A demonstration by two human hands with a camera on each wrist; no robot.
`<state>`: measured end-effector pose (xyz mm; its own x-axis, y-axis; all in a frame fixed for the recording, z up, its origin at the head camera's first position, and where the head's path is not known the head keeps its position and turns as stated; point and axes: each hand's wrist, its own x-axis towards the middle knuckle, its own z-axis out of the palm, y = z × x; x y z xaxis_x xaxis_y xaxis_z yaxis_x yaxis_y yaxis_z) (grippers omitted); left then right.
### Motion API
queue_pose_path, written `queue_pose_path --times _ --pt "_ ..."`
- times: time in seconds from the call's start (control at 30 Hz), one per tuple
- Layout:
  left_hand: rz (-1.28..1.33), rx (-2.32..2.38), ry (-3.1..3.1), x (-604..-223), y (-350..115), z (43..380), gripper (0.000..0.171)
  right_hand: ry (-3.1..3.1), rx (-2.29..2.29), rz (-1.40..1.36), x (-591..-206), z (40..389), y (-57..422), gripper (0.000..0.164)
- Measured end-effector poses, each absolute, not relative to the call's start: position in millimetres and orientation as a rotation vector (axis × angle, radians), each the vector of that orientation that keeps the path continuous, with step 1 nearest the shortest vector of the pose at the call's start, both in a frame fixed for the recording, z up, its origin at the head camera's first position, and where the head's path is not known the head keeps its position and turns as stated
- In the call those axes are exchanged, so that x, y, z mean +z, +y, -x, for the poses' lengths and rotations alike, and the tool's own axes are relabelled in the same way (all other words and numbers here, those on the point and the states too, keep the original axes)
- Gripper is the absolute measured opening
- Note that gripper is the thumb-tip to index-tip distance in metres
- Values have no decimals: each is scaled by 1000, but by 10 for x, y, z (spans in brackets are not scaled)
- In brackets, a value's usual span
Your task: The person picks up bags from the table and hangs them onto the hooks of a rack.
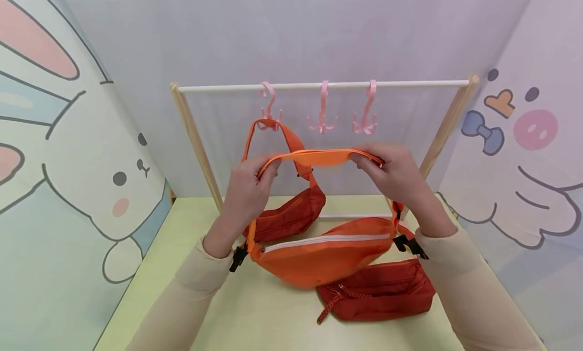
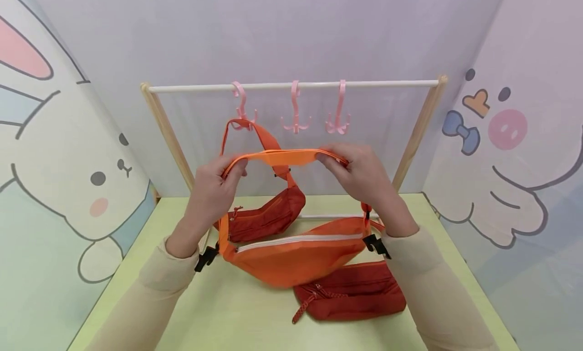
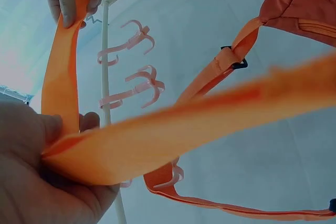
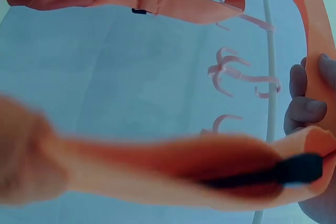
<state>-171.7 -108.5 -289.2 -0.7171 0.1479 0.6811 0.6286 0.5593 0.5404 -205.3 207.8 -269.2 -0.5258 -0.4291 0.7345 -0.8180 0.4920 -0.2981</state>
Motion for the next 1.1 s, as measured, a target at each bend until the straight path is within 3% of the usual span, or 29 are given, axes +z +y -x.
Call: queue_pose_path --times 0.33,0.47,0.67,0.93,1.1 --pt "676 -1036 -2168 -2695 -972 1879 51 -2075 661 -941 -2457 2054 1913 22" --pt "752 -990 -2112 -2670 -924 1979 54 -2055 593 -938 -2376 2058 1841 21" --pt "784 -938 -2051 -2655 -910 2078 51 -2051 568 -908 -2309 2107 1793 20" --pt "693 -840 -2082 -2628 -891 2146 22 -2082 560 -838 -2296 2205 1754 15" --pt "606 -810 -2124 -2552 -855 2224 25 -2120 571 -784 -2293 2257 1715 20"
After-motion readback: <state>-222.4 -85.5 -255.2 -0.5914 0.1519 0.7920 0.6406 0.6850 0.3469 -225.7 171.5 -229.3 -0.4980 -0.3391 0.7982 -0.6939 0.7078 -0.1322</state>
